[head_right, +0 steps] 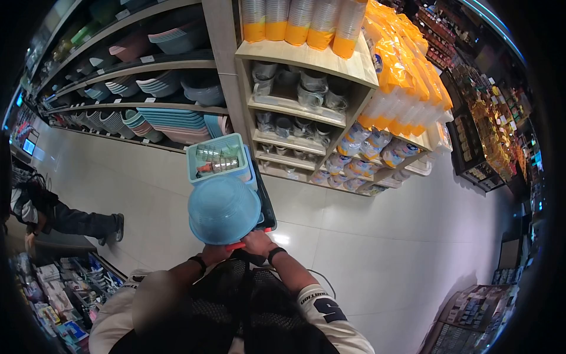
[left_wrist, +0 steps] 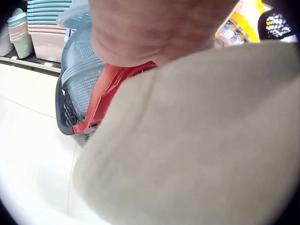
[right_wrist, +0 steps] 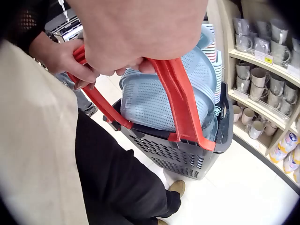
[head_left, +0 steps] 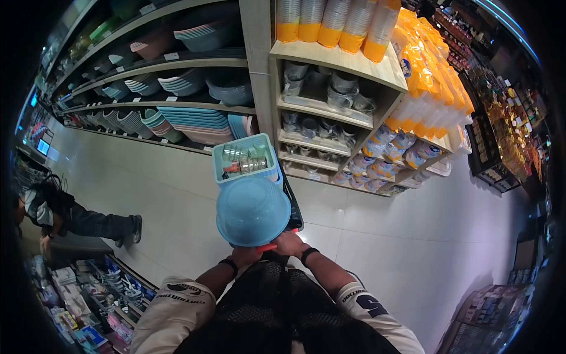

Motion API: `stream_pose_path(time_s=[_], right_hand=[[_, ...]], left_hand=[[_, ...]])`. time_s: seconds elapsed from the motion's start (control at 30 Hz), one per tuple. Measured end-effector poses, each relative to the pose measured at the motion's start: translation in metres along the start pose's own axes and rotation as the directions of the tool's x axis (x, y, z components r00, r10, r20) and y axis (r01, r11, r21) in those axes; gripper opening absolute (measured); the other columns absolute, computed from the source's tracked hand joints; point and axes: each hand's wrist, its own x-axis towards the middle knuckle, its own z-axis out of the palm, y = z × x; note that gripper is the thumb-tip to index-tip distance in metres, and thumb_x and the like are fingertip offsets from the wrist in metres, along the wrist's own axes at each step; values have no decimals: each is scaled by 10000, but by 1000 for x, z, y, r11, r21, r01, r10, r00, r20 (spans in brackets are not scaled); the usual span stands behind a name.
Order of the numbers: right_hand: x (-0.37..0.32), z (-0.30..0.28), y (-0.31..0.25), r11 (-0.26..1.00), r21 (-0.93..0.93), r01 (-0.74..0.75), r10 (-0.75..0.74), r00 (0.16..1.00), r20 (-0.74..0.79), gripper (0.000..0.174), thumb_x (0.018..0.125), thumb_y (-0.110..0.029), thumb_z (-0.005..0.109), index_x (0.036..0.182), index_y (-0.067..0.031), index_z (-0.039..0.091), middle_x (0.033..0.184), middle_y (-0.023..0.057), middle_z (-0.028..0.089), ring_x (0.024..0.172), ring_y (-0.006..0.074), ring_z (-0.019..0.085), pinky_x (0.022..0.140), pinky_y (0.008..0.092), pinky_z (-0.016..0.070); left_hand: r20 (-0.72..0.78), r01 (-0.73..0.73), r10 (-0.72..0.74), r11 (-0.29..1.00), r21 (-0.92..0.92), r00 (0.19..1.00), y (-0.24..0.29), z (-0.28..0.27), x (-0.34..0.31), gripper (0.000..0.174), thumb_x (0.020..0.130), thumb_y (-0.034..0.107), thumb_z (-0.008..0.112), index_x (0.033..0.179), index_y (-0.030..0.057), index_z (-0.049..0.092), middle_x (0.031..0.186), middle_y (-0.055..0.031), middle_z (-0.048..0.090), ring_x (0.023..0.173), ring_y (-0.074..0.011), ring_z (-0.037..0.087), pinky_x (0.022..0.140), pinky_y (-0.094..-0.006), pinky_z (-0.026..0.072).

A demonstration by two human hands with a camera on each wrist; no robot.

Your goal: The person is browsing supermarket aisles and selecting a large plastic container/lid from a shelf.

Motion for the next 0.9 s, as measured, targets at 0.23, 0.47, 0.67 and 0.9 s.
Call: stream_pose_path(time_s=[0.23, 0.47, 0.67, 0.9], right_hand=[[19, -11, 29, 988, -58, 141, -138, 989, 53, 308, 795, -311, 749, 1025, -106, 739, 964, 160, 729, 912, 376, 707, 805, 479, 570], [40, -39, 41, 975, -127, 183, -157, 969, 189, 351, 831, -371, 726, 1100, -146, 741, 1044, 140, 719, 1004, 352, 689, 863, 476, 557], [59, -41, 57, 956, -154, 249, -213, 953, 214, 361, 802, -351, 749, 1090, -134, 738, 1039, 154, 721, 992, 356, 692, 859, 474, 558], [80, -47, 66, 942, -178, 283, -244, 946, 213, 346, 803, -350, 744, 1070, -130, 743, 1027, 150, 725, 989, 355, 695, 860, 473, 554]], left_hand=[[39, 59, -49, 945, -321, 998, 0, 1, 15, 647, 843, 444, 767, 1368, 108, 597, 1273, -171, 653, 1151, -332, 636, 982, -450, 488], [-185, -46, -46, 883, -467, 982, -7, 15, 27, 601, 893, 378, 739, 1386, 78, 570, 1324, -151, 627, 1187, -312, 618, 1020, -438, 468], [-137, 39, -121, 869, -494, 983, -85, 86, 21, 514, 942, 356, 703, 1364, 76, 613, 1331, -148, 641, 1236, -287, 599, 1061, -402, 436], [-214, 63, -185, 878, -475, 959, -82, 84, 32, 345, 936, 216, 659, 1253, 83, 650, 1281, -144, 651, 1211, -298, 601, 1018, -411, 457]])
